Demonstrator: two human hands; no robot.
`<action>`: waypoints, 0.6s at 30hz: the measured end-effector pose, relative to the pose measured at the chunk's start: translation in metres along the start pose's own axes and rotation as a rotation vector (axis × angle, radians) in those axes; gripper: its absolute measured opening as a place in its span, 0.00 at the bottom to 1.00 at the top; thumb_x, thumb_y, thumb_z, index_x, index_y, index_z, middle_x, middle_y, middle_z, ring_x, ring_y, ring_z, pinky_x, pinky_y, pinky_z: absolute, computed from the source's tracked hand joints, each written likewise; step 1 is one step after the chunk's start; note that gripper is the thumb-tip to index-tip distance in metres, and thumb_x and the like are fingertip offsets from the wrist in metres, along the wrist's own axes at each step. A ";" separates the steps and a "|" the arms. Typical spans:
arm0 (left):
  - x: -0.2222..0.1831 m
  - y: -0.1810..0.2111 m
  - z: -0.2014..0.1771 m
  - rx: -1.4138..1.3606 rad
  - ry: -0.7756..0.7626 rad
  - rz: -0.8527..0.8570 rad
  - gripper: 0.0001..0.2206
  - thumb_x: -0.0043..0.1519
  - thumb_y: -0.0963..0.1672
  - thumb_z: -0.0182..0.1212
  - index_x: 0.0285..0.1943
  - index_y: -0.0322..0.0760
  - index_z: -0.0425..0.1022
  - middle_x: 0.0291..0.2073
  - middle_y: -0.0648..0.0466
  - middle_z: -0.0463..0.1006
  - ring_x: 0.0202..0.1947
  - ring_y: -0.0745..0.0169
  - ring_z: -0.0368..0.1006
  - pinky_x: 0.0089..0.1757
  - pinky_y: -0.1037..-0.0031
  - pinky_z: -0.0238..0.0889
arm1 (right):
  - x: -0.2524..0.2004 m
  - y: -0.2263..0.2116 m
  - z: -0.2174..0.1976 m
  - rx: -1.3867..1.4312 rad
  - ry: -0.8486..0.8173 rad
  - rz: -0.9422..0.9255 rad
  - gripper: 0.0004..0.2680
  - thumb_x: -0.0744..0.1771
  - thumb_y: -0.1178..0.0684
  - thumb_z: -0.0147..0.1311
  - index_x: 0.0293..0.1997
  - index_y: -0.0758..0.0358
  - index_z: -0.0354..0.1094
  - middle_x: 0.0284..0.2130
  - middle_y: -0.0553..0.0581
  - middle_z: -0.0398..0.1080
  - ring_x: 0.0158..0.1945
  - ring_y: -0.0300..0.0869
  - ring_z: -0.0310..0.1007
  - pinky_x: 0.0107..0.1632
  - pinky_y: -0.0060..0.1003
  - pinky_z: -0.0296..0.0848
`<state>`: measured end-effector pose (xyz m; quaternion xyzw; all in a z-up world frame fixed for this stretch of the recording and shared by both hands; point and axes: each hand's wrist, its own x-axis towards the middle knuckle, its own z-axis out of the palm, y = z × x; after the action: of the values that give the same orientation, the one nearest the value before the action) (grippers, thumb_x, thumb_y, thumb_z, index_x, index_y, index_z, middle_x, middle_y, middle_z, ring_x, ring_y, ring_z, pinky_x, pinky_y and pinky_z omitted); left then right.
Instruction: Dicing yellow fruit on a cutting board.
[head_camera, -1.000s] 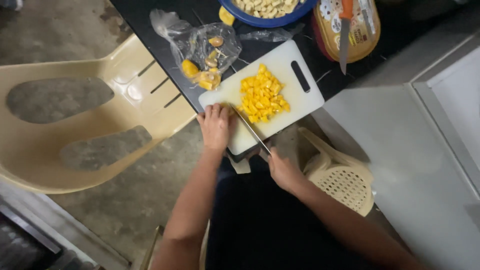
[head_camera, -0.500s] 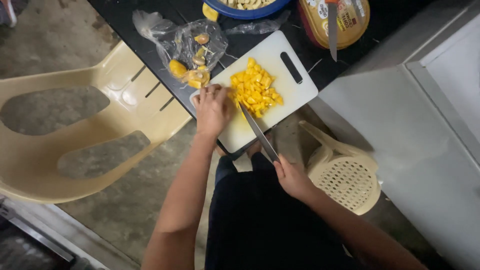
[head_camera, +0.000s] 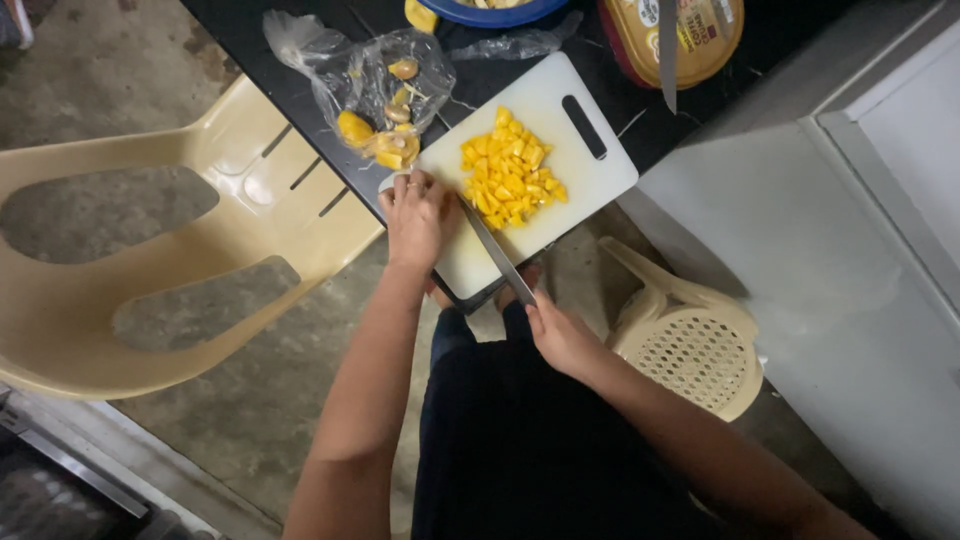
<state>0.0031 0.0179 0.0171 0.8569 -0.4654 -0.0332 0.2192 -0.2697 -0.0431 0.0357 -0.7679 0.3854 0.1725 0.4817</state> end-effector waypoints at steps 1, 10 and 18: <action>-0.001 0.000 0.001 -0.002 0.000 -0.003 0.07 0.57 0.45 0.67 0.39 0.38 0.81 0.45 0.51 0.75 0.51 0.49 0.67 0.48 0.56 0.55 | 0.005 0.002 0.002 -0.003 -0.002 0.001 0.15 0.71 0.46 0.42 0.65 0.57 0.57 0.35 0.77 0.73 0.41 0.73 0.71 0.43 0.61 0.69; 0.003 -0.005 0.004 -0.016 0.045 -0.070 0.05 0.58 0.43 0.66 0.39 0.39 0.80 0.37 0.53 0.81 0.46 0.50 0.71 0.49 0.55 0.54 | 0.015 0.034 0.012 0.180 0.029 0.038 0.15 0.71 0.42 0.41 0.59 0.60 0.61 0.44 0.75 0.73 0.49 0.66 0.75 0.50 0.54 0.73; 0.031 -0.016 -0.017 -0.436 -0.074 -0.376 0.06 0.63 0.47 0.65 0.42 0.44 0.83 0.36 0.51 0.81 0.39 0.53 0.76 0.47 0.63 0.60 | -0.015 0.029 -0.009 0.125 -0.124 -0.001 0.15 0.70 0.44 0.44 0.58 0.64 0.62 0.37 0.73 0.74 0.42 0.63 0.78 0.45 0.50 0.75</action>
<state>0.0379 0.0065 0.0307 0.8590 -0.2881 -0.2036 0.3709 -0.3025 -0.0513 0.0319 -0.7243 0.3645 0.1948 0.5518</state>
